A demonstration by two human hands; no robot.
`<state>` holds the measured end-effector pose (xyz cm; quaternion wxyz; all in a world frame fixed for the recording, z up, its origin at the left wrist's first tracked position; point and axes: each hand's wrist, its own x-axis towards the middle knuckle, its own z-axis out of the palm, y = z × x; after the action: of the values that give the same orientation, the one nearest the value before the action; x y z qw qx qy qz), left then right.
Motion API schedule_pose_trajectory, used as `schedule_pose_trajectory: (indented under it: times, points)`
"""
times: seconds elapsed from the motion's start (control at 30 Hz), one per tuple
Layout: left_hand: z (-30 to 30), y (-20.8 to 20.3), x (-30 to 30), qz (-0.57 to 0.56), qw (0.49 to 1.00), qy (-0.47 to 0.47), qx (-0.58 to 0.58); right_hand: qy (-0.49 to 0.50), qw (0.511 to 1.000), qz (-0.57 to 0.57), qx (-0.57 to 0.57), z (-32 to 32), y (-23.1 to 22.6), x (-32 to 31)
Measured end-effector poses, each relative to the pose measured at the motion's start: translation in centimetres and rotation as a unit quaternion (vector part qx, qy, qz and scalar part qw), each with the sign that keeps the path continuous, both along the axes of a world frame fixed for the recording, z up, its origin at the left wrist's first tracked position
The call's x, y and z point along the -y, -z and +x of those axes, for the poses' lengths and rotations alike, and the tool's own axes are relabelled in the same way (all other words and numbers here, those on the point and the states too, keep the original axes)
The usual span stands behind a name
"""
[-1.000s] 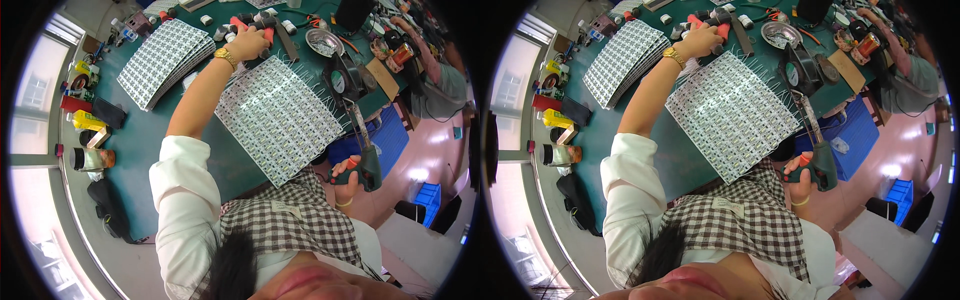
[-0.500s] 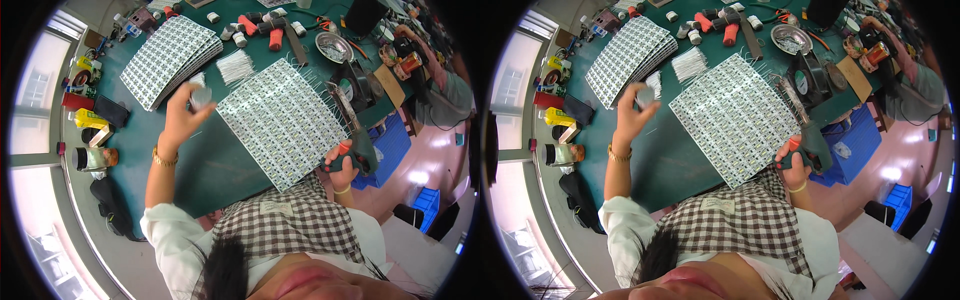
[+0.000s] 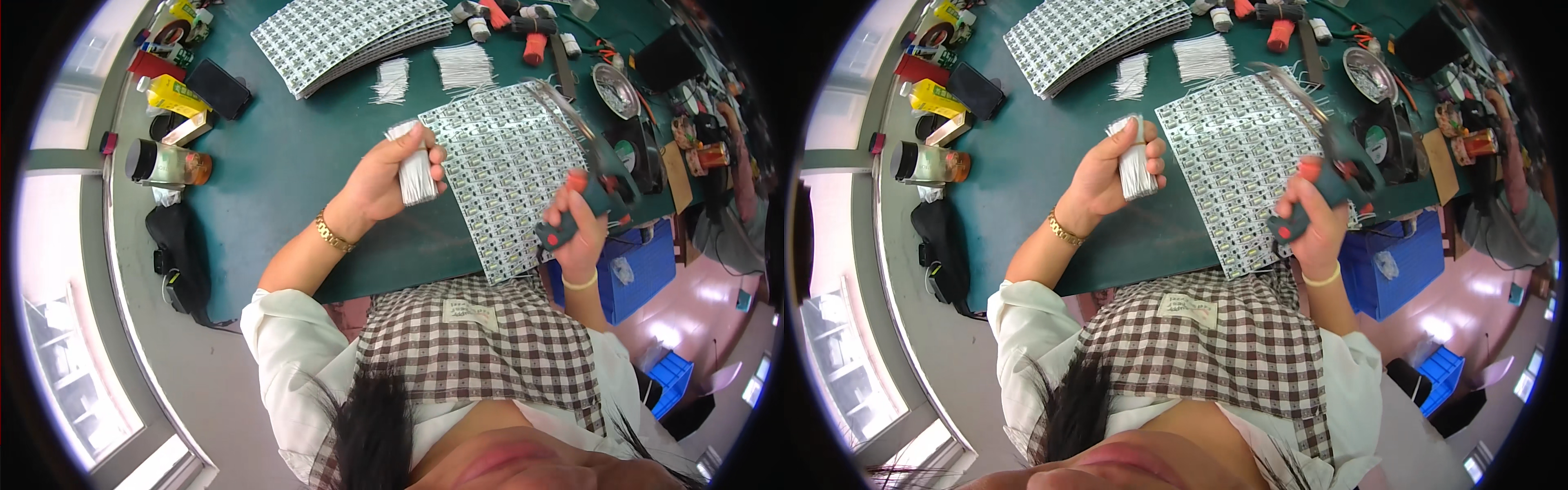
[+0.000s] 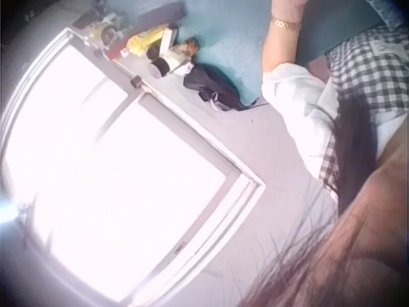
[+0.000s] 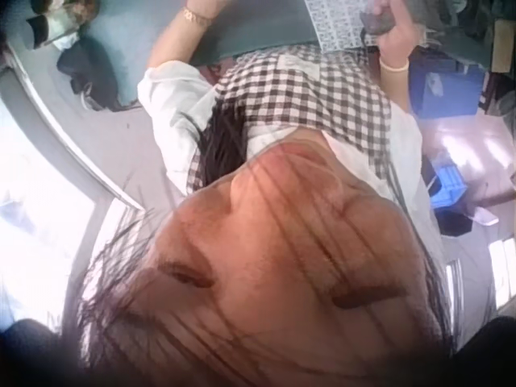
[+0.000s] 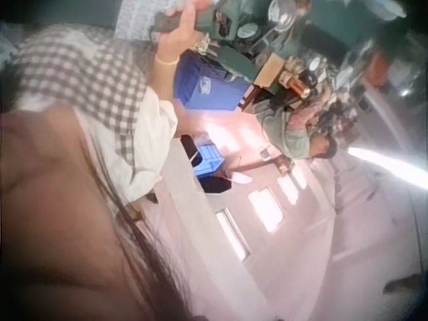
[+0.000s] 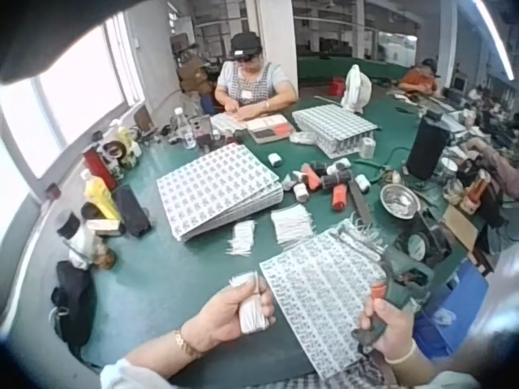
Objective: The person works on a circuit board sheet with a soldering tool, sorts bundles of wires on the workbench, and fuses the ends of the wires using the soldering tool.
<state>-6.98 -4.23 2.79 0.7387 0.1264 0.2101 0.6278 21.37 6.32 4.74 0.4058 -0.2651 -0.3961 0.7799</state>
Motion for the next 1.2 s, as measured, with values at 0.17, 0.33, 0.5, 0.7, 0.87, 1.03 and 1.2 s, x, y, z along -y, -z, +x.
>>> schedule_pose_trajectory:
  times: [0.17,0.33,0.5,0.7,0.87,1.03,1.2]
  points:
    - [3.1,0.8,0.4,0.055,0.998,-0.01,-0.005,-0.007,0.992,0.117,0.047,-7.3,0.0,1.4]
    - [4.8,-1.1,0.3,-0.149,0.972,-0.168,-0.065,-0.009,0.989,0.141,0.032,-9.8,1.0,1.4]
    - [5.4,-1.1,0.3,-0.129,0.955,-0.266,0.023,-0.042,0.99,0.115,0.072,-9.7,2.3,3.6]
    - [7.3,-2.3,0.4,-0.082,0.943,-0.307,-0.101,-0.022,0.999,0.033,0.007,-10.3,3.3,5.8]
    - [8.4,0.6,0.6,0.044,0.854,-0.333,-0.397,-0.056,0.994,-0.011,-0.097,-8.0,3.2,4.7]
    - [9.7,0.9,1.0,0.053,0.834,-0.317,-0.449,0.007,0.992,0.123,0.034,-6.3,3.6,5.4]
    - [9.1,0.5,0.8,0.225,0.745,-0.253,-0.575,0.057,0.99,0.123,-0.028,-3.5,3.2,4.1]
